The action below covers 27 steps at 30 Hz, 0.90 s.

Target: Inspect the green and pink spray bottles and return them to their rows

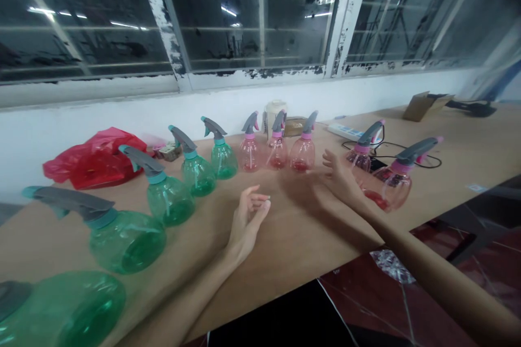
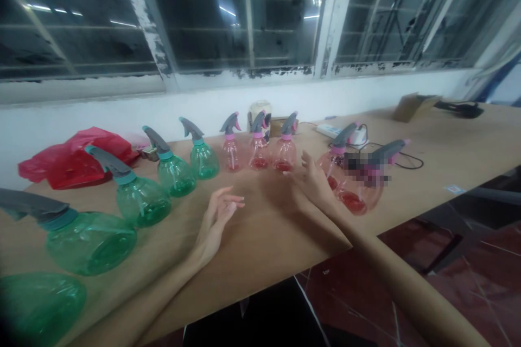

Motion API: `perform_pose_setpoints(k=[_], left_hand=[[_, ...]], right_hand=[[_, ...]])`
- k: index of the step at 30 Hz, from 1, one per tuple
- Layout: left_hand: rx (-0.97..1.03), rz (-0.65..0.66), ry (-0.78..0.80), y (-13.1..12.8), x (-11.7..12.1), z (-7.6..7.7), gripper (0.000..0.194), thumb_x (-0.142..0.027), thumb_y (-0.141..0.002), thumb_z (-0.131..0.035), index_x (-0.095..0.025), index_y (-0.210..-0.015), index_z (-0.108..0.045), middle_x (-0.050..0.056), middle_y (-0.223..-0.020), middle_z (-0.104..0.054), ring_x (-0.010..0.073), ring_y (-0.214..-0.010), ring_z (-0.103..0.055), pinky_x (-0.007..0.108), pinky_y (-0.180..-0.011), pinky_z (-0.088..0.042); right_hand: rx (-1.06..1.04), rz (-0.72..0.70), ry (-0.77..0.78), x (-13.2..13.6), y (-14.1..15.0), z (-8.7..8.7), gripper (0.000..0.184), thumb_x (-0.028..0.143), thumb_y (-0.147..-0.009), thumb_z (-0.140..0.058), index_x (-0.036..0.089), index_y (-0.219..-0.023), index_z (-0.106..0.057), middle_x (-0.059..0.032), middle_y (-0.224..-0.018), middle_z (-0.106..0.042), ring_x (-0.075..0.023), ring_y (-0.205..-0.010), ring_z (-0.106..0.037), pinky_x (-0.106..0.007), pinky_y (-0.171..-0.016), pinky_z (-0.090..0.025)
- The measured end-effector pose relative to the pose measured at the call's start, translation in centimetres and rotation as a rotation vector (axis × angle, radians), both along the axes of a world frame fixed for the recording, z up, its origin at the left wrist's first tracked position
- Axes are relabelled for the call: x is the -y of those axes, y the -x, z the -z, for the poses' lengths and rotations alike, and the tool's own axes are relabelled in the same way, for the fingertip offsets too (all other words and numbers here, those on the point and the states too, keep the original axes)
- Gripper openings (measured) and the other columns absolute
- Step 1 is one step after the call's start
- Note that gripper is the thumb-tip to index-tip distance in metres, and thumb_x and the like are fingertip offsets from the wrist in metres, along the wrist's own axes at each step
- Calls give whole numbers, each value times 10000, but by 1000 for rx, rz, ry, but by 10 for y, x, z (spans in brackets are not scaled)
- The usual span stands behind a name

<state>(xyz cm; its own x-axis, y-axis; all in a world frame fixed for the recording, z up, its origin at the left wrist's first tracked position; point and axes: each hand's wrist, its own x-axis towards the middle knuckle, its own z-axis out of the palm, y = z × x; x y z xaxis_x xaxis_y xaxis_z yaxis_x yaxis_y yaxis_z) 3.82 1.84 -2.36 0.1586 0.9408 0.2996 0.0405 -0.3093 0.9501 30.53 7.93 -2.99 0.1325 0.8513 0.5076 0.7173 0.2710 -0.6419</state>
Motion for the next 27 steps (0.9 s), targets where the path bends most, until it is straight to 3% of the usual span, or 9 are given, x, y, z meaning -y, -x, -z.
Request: perform_pose_setpoints(k=[3,5,8,12,19,27], left_hand=[[-26,-4,2,0,-1,0,409,-410,-870,-544,-202,-1199,-418,77,-1013,-602,213,-927,-595,388,-894,-413],[-27,-10,-5,0,-1,1,415,-430,-866,-539,-204,-1194,-421,69,-993,-603,213,-910,-596,393,-880,-417],[-39,-19,3,-1,-2,3,424,-455,-862,-529,-203,-1189,-428,67,-983,-603,212,-896,-595,386,-862,-422],[-32,-23,1,-1,-3,4,405,-451,-870,-518,-203,-1178,-429,59,-966,-595,204,-880,-602,374,-850,-428],[-42,-6,14,0,-3,3,349,-431,-883,-502,-229,-1165,-459,35,-944,-594,194,-866,-611,364,-843,-431],[-46,6,36,0,-3,-1,333,-441,-872,-509,-227,-1126,-499,25,-918,-581,192,-852,-610,360,-835,-438]], right_hand=[[130,106,-108,30,-11,-5,623,524,-818,-518,128,-1292,-442,-205,-1185,-568,-311,-1006,-604,-458,-792,-510],[230,189,-219,43,-17,-10,481,448,-838,-515,153,-1218,-511,-176,-1152,-581,-299,-1010,-588,-458,-815,-496],[375,340,-328,54,-17,-19,398,378,-831,-534,163,-1165,-552,-161,-1187,-559,-312,-1086,-514,-478,-874,-452],[486,504,-302,63,-9,-28,405,392,-829,-542,157,-1158,-569,-179,-1284,-479,-359,-1130,-440,-533,-897,-405],[463,468,-223,53,-13,-22,442,353,-827,-537,136,-1211,-518,-220,-1404,-297,-408,-1286,-284,-577,-946,-340],[412,405,-125,21,-28,-14,536,467,-807,-541,129,-1221,-507,-238,-1396,-279,-429,-1353,-109,-596,-989,-250]])
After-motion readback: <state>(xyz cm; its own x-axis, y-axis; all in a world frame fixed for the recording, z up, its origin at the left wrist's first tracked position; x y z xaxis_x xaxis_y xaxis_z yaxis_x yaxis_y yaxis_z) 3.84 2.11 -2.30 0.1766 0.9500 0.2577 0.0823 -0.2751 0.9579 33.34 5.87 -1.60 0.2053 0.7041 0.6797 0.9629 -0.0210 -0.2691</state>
